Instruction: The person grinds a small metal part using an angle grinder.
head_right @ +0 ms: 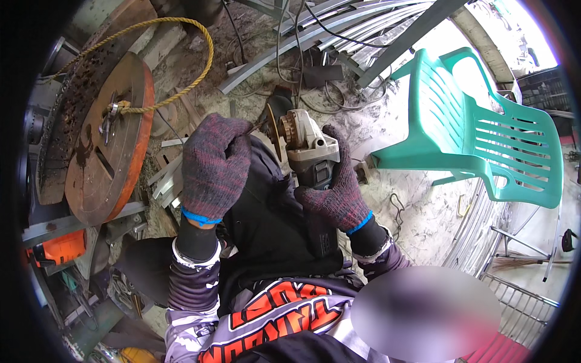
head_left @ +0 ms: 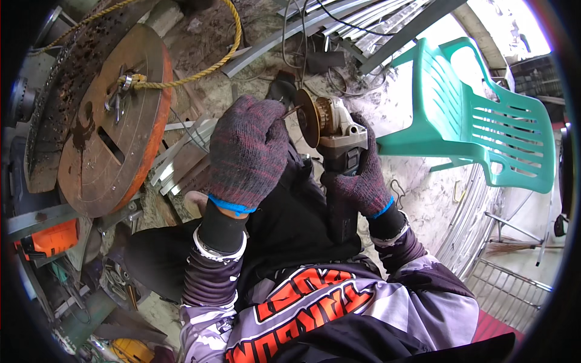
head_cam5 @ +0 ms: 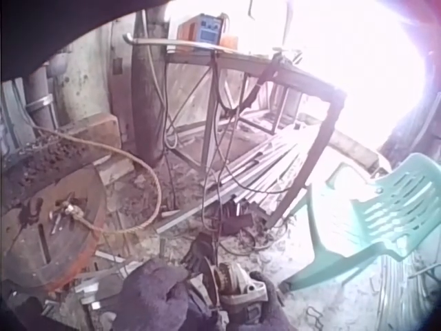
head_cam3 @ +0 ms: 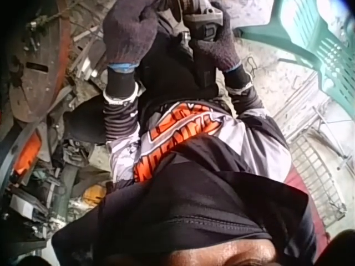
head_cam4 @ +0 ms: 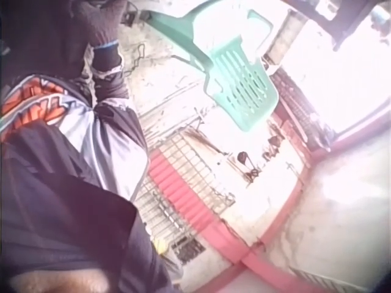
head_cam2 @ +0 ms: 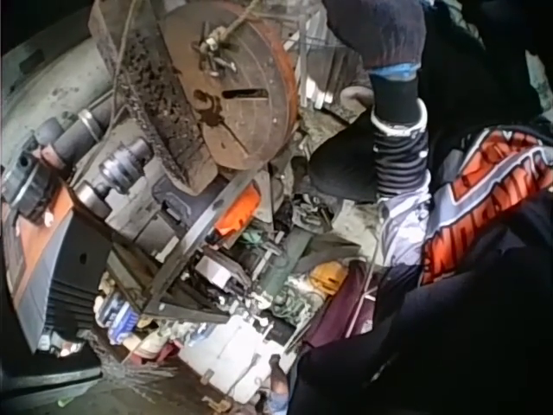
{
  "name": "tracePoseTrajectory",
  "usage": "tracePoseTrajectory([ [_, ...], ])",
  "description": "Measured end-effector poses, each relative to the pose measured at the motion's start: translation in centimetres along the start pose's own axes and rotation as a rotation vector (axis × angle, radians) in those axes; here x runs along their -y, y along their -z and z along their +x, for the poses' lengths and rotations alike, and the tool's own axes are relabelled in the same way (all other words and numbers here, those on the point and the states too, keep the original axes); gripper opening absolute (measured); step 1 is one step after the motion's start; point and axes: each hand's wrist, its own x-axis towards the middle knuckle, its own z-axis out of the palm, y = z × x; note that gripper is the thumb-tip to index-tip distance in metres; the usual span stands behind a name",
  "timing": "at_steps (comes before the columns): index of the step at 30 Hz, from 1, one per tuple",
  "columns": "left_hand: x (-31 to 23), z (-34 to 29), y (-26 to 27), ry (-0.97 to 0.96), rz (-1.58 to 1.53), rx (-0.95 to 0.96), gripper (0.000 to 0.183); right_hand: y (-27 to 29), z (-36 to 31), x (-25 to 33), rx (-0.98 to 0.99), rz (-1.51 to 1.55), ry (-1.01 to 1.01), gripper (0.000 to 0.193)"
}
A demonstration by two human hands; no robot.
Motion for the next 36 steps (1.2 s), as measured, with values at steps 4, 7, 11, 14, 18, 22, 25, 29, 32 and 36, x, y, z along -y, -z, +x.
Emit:
tracePoseTrajectory([
  [4,-0.2,0.0,-0.2,0.03,0.011,0.008,0.016,0.0,0.0,-0.1,-0.002,0.011,0.002,0.116],
  [7,-0.1,0.1,-0.5,0.018,0.016,-0.006,0.016,0.0,0.0,-0.2,-0.012,-0.007,-0.001,0.117],
  [11,0.2,-0.1,-0.7,-0.004,0.021,-0.022,0.016,0.0,0.0,-0.1,-0.004,0.02,-0.009,0.117],
  [14,0.3,0.0,-0.6,0.005,0.026,-0.013,0.018,0.1,0.1,-0.1,0.005,0.016,-0.014,0.117],
  [18,0.4,-0.1,-0.7,0.004,0.029,-0.014,0.018,0.2,0.2,-0.3,0.016,-0.017,0.009,0.117],
  [22,0.4,-0.1,-0.8,-0.003,0.035,-0.019,0.017,0.1,0.1,0.0,0.021,-0.019,-0.001,0.117],
  [25,0.6,-0.1,-0.9,-0.016,0.05,-0.029,0.016,0.1,0.1,0.0,0.029,-0.006,0.011,0.117],
  [29,0.6,-0.1,-0.9,-0.02,0.043,-0.035,0.015,0.2,0.1,-0.2,0.025,-0.006,0.001,0.117],
  [32,0.6,-0.2,-1.1,-0.042,0.062,-0.052,0.015,0.2,0.1,-0.2,0.034,0.007,0.019,0.118],
  [36,0.6,-0.2,-1.1,-0.016,0.05,-0.039,0.016,0.2,0.1,-0.1,0.03,0.003,-0.004,0.119],
])
